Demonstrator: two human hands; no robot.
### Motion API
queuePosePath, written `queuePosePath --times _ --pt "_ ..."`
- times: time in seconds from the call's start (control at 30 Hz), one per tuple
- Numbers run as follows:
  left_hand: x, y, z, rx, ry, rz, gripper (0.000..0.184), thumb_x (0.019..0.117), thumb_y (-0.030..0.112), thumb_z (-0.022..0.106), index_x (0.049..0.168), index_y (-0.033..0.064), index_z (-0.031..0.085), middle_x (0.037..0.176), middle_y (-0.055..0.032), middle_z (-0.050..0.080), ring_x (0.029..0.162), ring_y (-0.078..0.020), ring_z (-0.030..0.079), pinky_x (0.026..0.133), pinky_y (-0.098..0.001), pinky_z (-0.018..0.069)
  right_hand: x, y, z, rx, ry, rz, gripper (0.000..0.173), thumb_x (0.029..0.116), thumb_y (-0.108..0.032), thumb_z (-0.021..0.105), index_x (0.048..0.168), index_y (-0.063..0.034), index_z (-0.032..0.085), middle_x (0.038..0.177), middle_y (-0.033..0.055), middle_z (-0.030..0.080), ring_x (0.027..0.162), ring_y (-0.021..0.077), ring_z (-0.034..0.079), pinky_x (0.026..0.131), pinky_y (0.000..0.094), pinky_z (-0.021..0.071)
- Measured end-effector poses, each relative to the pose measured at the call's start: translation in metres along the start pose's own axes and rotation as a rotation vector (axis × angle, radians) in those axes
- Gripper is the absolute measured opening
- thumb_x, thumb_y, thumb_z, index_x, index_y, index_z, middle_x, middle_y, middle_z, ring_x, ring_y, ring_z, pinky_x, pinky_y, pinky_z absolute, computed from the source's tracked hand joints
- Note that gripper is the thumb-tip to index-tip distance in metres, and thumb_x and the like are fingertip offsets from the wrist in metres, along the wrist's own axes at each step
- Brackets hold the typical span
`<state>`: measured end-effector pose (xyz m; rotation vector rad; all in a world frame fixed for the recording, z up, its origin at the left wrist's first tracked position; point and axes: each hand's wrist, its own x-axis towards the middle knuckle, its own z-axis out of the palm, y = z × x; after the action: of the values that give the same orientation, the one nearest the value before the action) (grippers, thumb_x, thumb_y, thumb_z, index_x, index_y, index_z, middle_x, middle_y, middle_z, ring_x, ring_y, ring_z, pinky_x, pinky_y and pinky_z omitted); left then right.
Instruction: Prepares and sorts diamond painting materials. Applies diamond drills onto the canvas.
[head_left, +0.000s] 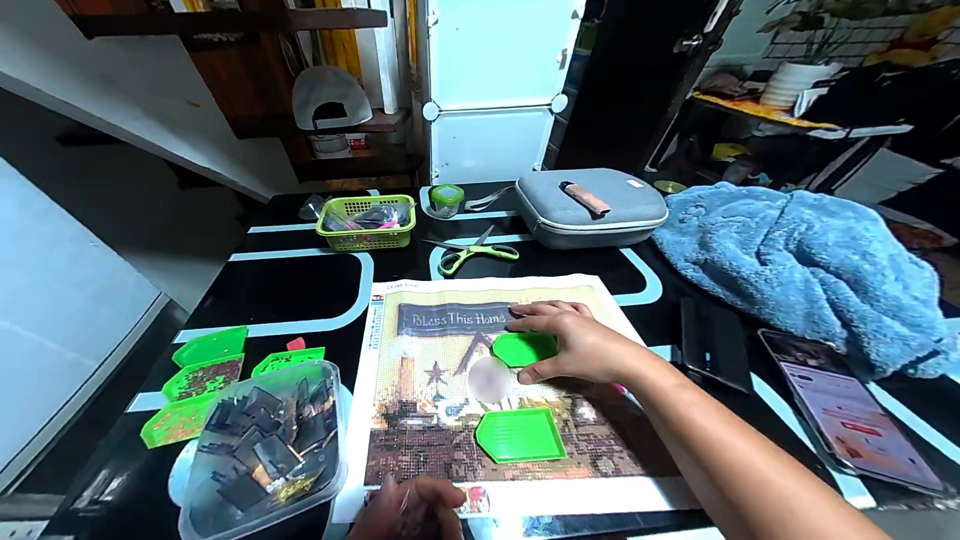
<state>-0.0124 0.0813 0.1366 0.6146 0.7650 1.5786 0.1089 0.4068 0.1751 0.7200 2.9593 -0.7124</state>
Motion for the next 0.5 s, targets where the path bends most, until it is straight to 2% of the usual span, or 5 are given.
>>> queuePosePath --times 0.07,0.13,0.23,0.37,0.5 --pt "0.001 0.0 0.001 -0.029 0.011 -0.013 0.064 0.0951 0.072 0.044 0.116 0.0206 0.075 0.096 0.0064 0.073 0.078 -0.0013 0.064 0.068 -0.0177 0.0522 -0.001 0.003 0.002 0.023 0.002 -0.001 0.061 0.0778 -0.048 0.087 0.129 -0.0185 0.073 0.152 0.0046 0.054 0.145 0.0299 0.042 0.119 0.0631 0.0215" --pt "0.002 0.0 0.003 -0.041 0.016 -0.019 0.064 0.0958 0.071 0.044 0.117 0.0193 0.075 0.096 0.0063 0.073 0.078 -0.0009 0.064 0.068 -0.0173 0.0521 -0.004 -0.002 0.003 0.036 0.059 -0.035 0.057 0.0772 -0.045 0.088 0.125 -0.0177 0.075 0.147 0.0051 0.058 0.143 0.0304 0.044 0.119 0.0633 0.0226" --pt "0.004 0.001 0.004 -0.02 0.025 -0.043 0.064 0.097 0.07 0.042 0.116 0.0177 0.075 0.094 0.0057 0.073 0.076 -0.0007 0.064 0.067 -0.017 0.0518 -0.017 -0.033 -0.006 0.056 0.13 -0.215 0.055 0.0745 -0.047 0.088 0.121 -0.0202 0.077 0.134 0.0006 0.066 0.134 0.0259 0.052 0.115 0.0624 0.0296" --pt "0.007 0.0 0.006 -0.041 -0.001 -0.098 0.065 0.096 0.071 0.043 0.115 0.017 0.074 0.093 0.0046 0.074 0.074 -0.0009 0.065 0.066 -0.0169 0.0528 -0.037 -0.082 -0.019 0.036 0.116 -0.545 0.05 0.0796 -0.054 0.078 0.123 -0.0301 0.073 0.113 -0.012 0.07 0.112 0.0075 0.063 0.101 0.0485 0.0483" --pt "0.007 -0.002 0.01 -0.12 -0.022 -0.124 0.068 0.0956 0.071 0.043 0.115 0.0147 0.075 0.093 0.0028 0.074 0.074 -0.0023 0.066 0.067 -0.0181 0.0546 -0.044 -0.111 -0.026 -0.018 0.0 -0.658 0.047 0.0833 -0.046 0.078 0.127 -0.0293 0.072 0.106 -0.0076 0.069 0.099 0.0094 0.065 0.084 0.0402 0.0549"
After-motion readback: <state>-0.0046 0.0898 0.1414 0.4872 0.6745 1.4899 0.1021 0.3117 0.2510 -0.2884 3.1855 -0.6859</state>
